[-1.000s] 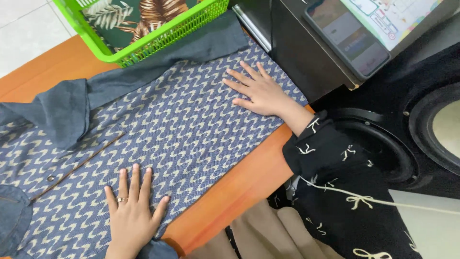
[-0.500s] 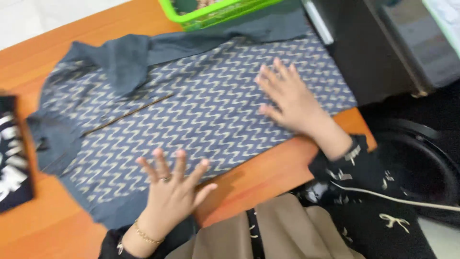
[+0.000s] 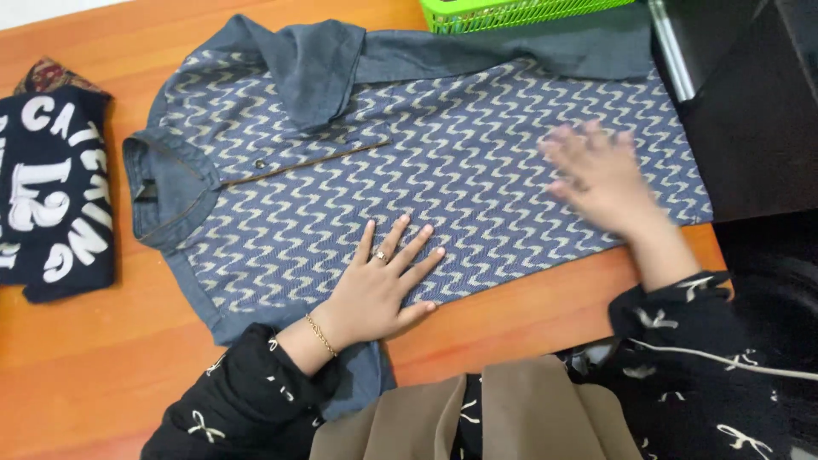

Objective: Folding a blue patterned shirt on a desk.

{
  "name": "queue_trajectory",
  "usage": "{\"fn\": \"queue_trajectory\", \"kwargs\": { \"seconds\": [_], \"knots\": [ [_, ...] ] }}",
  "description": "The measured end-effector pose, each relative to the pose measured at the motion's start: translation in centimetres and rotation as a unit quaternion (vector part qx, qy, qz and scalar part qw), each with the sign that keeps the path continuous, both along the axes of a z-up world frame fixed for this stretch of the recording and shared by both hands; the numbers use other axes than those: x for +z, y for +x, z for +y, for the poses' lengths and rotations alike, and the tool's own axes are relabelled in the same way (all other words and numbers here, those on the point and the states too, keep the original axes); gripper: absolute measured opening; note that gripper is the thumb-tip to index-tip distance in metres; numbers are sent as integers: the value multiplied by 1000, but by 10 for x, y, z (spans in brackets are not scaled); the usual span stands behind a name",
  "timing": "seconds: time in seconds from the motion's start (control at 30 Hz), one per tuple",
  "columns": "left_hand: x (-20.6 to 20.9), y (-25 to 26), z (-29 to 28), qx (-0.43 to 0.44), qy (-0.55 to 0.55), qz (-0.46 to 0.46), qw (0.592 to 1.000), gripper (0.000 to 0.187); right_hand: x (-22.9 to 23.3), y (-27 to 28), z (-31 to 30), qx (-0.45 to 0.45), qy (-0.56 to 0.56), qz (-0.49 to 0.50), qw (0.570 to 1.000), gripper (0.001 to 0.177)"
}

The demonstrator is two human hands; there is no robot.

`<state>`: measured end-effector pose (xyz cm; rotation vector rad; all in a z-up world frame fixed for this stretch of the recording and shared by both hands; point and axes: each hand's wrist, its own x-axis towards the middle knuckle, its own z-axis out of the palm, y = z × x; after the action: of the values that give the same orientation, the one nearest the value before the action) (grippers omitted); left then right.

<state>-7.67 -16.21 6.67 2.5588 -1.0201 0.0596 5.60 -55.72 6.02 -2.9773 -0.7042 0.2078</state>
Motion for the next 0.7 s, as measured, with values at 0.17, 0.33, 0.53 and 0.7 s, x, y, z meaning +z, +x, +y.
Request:
{"fn": "queue_trajectory", "kwargs": {
  "seconds": [0.17, 0.33, 0.53, 0.7],
  "knots": [
    [-3, 2, -1, -11, 2, -3, 1000, 69, -8, 10, -46, -114, 51, -1, 992, 62],
    [2, 3, 0, -5, 26, 8, 1000, 70, 3, -10, 2, -92, 78, -39, 992, 68],
    [-3, 0, 2, -2, -52, -129, 990, 65, 21, -69, 123, 165, 118, -67, 977, 74],
    [-10, 6, -1, -3, -12, 15, 1000, 72, 8, -72, 124, 197, 99, 15, 975, 67]
  ]
}}
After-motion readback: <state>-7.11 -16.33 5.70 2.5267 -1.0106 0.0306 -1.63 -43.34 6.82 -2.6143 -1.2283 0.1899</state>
